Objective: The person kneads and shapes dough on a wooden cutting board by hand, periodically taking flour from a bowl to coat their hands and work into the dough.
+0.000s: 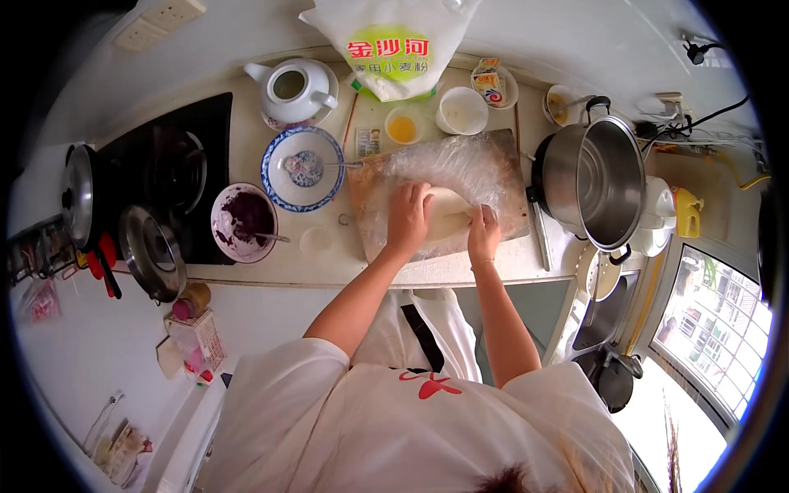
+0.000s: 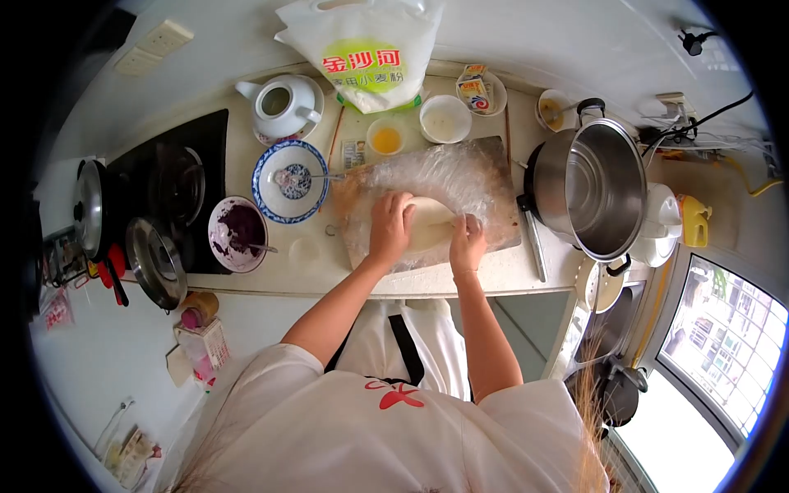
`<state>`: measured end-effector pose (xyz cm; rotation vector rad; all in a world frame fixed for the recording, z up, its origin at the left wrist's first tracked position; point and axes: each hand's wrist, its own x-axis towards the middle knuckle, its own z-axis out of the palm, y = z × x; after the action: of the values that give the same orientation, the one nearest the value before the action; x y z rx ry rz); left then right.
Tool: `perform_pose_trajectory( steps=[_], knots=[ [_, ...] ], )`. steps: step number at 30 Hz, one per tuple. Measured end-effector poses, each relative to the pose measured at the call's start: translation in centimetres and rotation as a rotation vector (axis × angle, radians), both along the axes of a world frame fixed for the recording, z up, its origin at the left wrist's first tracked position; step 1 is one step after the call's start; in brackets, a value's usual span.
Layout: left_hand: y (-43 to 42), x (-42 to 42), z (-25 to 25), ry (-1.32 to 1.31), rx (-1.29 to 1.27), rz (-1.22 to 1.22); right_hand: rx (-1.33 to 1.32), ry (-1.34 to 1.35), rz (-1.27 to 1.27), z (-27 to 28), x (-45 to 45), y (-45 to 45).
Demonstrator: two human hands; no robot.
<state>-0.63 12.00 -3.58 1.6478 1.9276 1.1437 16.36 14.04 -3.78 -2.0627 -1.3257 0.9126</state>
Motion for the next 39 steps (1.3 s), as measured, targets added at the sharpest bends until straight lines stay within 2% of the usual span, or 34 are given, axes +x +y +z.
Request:
perform_pose_trajectory(
  steps=[1, 4, 5, 6, 8, 9, 11, 13, 14, 15, 16, 18, 19, 22, 24, 29, 34, 35, 37, 38, 39],
  knots=[
    [-0.6, 0.4, 0.1, -0.043, -0.004, 0.065, 0.036, 0.079, -0.001, 0.2, -0.6, 0.0],
    [-1.9, 0.6, 0.2, -0.201, -0.009, 0.232, -0.201, 0.568, 0.088, 3.0, -1.9, 1.4],
    [-2.1, 0.6, 0.0, -0.284, -0.007, 0.266, -0.261, 0.616, 0.073, 3.6, -3.8, 1.4],
    [-2.6, 0.8, -0.3, -0.369, -0.007, 0.300, -0.288, 0.472, 0.101, 4.4, -5.6, 1.1],
    [-3.0, 1.2, -0.7, -0.448, -0.203, 0.387, 0.221, -0.174, 0.166, 1.5, -7.9, 0.1],
    [-2.7, 1.0, -0.4, -0.485, -0.297, 0.431, 0.226, -0.281, 0.188, 1.4, -8.9, -0.3],
    [-2.5, 0.7, 0.1, -0.314, -0.301, 0.450, 0.232, -0.490, 0.229, 1.3, -10.3, -1.0],
    [-2.4, 0.6, 0.5, -0.215, -0.313, 0.455, 0.300, -0.715, 0.391, -0.3, -10.3, -1.4],
    [-2.0, 0.7, 0.6, -0.191, -0.204, 0.448, 0.334, -0.829, 0.471, -1.1, -10.1, -1.4],
    [-1.1, 0.6, 2.1, -0.172, -0.098, 0.437, 0.217, -0.781, 0.523, -1.0, -10.1, -1.0],
    [-0.5, 1.0, 2.5, -0.155, 0.005, 0.424, 0.221, -0.854, 0.539, -1.5, -9.8, -0.8],
    [0.8, 1.5, 2.1, -0.039, 0.001, 0.365, 0.230, -1.002, 0.571, -2.7, -9.5, 0.1],
    [1.5, 1.6, 2.0, -0.028, -0.015, 0.343, 0.183, -0.885, 0.578, -3.0, -9.0, 0.6],
    [4.2, 1.8, 1.1, -0.025, -0.015, 0.197, 0.190, -0.825, 0.468, -4.3, -8.2, 2.5],
    [5.2, 2.1, 0.7, -0.039, -0.019, 0.068, 0.092, -0.794, 0.449, -2.4, -8.3, 3.8],
    [8.9, 2.8, 0.3, -0.116, 0.138, 0.020, 0.123, -0.822, 0.371, -3.7, -7.2, 6.9],
    [8.2, 3.2, 0.1, -0.223, 0.008, -0.006, 0.234, -0.738, 0.350, -3.9, -6.9, 7.7],
    [7.8, 2.8, 0.1, -0.243, 0.030, -0.044, 0.346, -0.539, 0.304, -3.2, -6.9, 7.7],
    [6.4, 1.3, -0.1, -0.260, -0.005, -0.138, 0.326, -0.127, 0.190, -2.3, -4.5, 8.5],
    [4.7, 0.2, -0.3, -0.160, -0.014, -0.183, 0.292, 0.078, 0.130, -2.0, -3.2, 7.8],
    [3.1, -1.2, 0.1, -0.063, -0.022, -0.232, 0.280, -0.131, 0.149, 0.6, -3.1, 7.3]
  ],
)
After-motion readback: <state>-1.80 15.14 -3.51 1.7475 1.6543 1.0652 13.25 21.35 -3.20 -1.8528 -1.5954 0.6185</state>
